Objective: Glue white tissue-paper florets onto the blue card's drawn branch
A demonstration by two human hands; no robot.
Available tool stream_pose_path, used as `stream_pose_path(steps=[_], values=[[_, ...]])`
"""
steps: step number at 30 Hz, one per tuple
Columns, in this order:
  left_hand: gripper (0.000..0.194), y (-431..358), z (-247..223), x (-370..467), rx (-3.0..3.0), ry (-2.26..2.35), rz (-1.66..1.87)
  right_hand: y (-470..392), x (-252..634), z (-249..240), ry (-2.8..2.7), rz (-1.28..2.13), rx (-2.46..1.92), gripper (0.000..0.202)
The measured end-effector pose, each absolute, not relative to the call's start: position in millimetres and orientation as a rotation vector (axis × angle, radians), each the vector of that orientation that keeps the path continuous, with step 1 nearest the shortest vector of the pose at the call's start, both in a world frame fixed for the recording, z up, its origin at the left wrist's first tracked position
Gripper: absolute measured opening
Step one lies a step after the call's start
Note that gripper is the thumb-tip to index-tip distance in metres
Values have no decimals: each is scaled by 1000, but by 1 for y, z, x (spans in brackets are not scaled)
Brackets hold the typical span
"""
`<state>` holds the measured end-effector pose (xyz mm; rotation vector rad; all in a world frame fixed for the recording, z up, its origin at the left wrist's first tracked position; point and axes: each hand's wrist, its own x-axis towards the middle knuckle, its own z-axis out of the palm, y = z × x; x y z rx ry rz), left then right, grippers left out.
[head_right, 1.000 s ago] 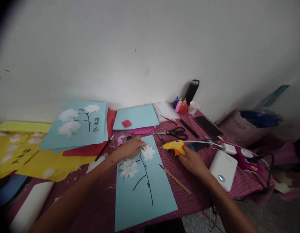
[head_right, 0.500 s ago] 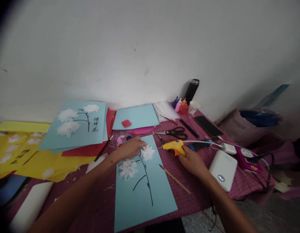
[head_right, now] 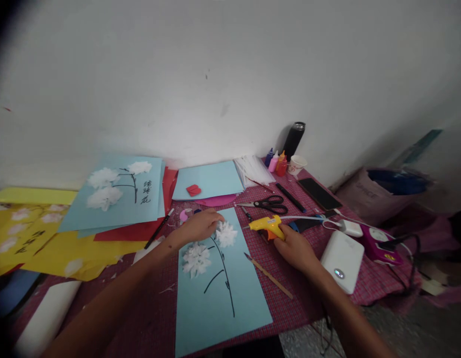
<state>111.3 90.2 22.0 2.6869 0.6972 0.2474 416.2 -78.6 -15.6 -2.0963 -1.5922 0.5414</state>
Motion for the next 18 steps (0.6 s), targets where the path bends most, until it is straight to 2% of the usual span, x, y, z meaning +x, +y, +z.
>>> stream_pose_path(steps=[7, 11, 13, 18], values=[[35, 89, 26, 109, 2639, 767, 352, -79, 417, -17, -1621, 534, -2107, 26], [19, 79, 41, 95, 2612, 850, 410, -79, 416, -12, -1659, 525, -2110, 28], [12, 67, 49, 81, 2590, 876, 434, -78, 416, -10, -1680, 513, -2130, 29], [12, 12, 56, 24, 2405, 944, 531, -74, 414, -10, -1713, 441, -2240, 30]])
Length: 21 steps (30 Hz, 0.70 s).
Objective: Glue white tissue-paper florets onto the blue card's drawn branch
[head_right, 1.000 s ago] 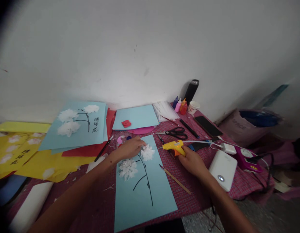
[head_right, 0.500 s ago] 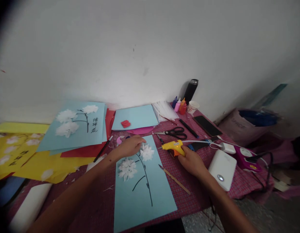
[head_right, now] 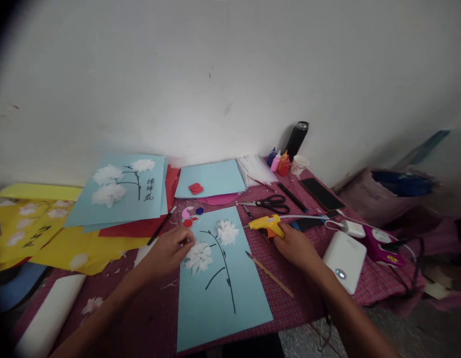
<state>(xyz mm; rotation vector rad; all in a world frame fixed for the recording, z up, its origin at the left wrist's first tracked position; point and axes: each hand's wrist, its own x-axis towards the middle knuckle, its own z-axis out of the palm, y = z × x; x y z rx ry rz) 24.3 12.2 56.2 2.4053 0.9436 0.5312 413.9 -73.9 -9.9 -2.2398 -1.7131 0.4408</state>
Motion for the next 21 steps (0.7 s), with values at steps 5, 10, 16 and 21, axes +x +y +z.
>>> stream_pose_path(steps=[5, 10, 16, 21], values=[[17, -55, 36, -32, 2191, 1166, 551, -74, 411, -8, -1756, 328, -2338, 34], [22, -98, 19, -58, 2030, 1271, 695, -79, 406, -7, -1771, 208, -2395, 38], [27, -120, 16, -67, 1970, 1350, 762, -86, 401, 0, -1798, 115, -2383, 38], [22, -130, 15, -75, 1996, 1369, 836, -108, 395, 13, -1812, 41, -2348, 38]])
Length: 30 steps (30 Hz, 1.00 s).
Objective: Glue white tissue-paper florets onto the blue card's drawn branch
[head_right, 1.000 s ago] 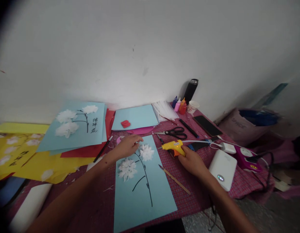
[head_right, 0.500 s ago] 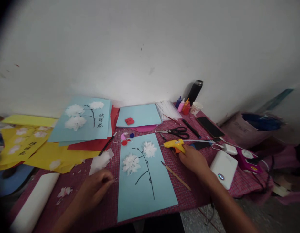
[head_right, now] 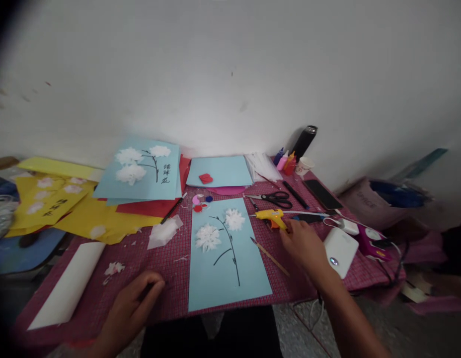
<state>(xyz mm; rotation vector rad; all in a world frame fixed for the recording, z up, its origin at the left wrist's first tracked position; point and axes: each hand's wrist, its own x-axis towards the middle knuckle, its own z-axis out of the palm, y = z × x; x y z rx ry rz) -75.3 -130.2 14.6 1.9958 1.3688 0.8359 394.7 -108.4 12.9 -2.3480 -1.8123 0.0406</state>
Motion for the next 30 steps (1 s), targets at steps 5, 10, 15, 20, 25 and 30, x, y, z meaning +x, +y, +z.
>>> stream_pose_path(steps=[5, 10, 15, 20, 25, 30], values=[[16, -137, 7, -83, 2041, 1404, 865, -149, 369, 6, -1842, 73, -2176, 32], [18, -145, 2, -80, 2173, 1352, 840, -163, 346, -8, -1986, 182, -2116, 23], [23, -156, 2, -77, 2317, 1310, 804, -155, 338, -9, -2017, 148, -2125, 20], [22, -159, 1, -88, 2332, 1322, 940, -153, 333, -9, -1958, 141, -2160, 22], [25, -154, -1, -101, 2333, 1344, 1064, -160, 342, -14, -1770, 273, -2129, 21], [25, -154, -3, -107, 2325, 1365, 1033, -169, 348, -20, -1522, 375, -2062, 24]])
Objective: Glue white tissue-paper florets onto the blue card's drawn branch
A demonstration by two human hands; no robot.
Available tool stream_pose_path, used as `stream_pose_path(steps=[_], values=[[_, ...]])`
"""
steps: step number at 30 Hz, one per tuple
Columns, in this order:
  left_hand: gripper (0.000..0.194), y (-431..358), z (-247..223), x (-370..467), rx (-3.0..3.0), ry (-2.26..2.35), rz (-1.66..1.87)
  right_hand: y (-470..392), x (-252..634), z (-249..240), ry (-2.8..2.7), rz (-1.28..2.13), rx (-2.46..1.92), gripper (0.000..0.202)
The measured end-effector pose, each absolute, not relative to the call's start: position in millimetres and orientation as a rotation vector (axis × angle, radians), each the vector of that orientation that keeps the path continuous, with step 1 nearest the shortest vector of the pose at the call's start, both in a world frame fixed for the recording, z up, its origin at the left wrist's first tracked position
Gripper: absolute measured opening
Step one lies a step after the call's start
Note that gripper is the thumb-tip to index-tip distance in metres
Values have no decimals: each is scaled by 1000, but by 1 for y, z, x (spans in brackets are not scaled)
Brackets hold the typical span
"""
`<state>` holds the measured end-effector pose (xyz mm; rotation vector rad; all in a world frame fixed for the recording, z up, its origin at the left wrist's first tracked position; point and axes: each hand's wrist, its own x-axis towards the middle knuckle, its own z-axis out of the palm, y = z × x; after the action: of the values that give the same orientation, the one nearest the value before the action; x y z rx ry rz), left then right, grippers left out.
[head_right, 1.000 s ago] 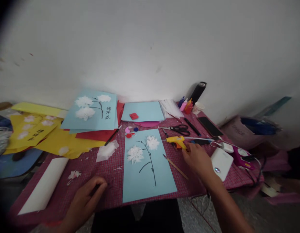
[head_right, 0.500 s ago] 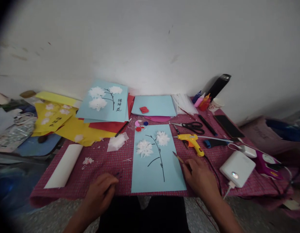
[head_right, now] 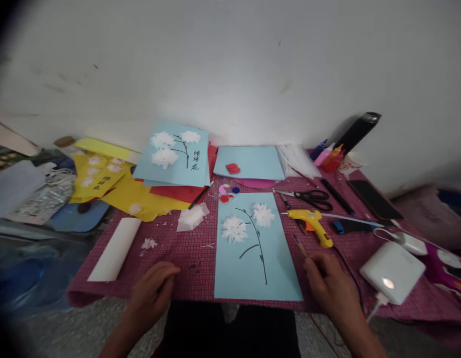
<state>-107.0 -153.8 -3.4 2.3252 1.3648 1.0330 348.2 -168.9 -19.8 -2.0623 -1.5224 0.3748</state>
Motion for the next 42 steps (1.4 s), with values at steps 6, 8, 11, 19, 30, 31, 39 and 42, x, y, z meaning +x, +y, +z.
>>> stream_pose_path(steps=[6, 8, 11, 19, 30, 31, 39, 42], values=[[24, -134, 3, -116, 2354, 1440, 1006, -167, 338, -30, -1454, 331, -2026, 27], [21, -117, 8, -120, 2369, 1518, 915, -166, 337, -33, -1457, 312, -2058, 30], [20, -89, 14, -121, 2447, 1610, 654, -166, 338, -36, -1469, 283, -2085, 35], [21, -52, 10, -104, 2550, 1723, 405, -170, 330, -36, -1435, 223, -2004, 43], [15, -87, 16, -111, 1530, 1563, 1082, -190, 304, 16, -1063, 669, -1727, 43], [16, -93, 17, -106, 1315, 1490, 1130, -191, 293, 21, -1068, 691, -1667, 46], [31, -133, 22, -57, 597, 1101, 1146, -197, 188, 36, -1374, 712, -1300, 20], [27, -141, 20, -48, 628, 1089, 1109, -192, 162, 41, -1422, 817, -1122, 26]])
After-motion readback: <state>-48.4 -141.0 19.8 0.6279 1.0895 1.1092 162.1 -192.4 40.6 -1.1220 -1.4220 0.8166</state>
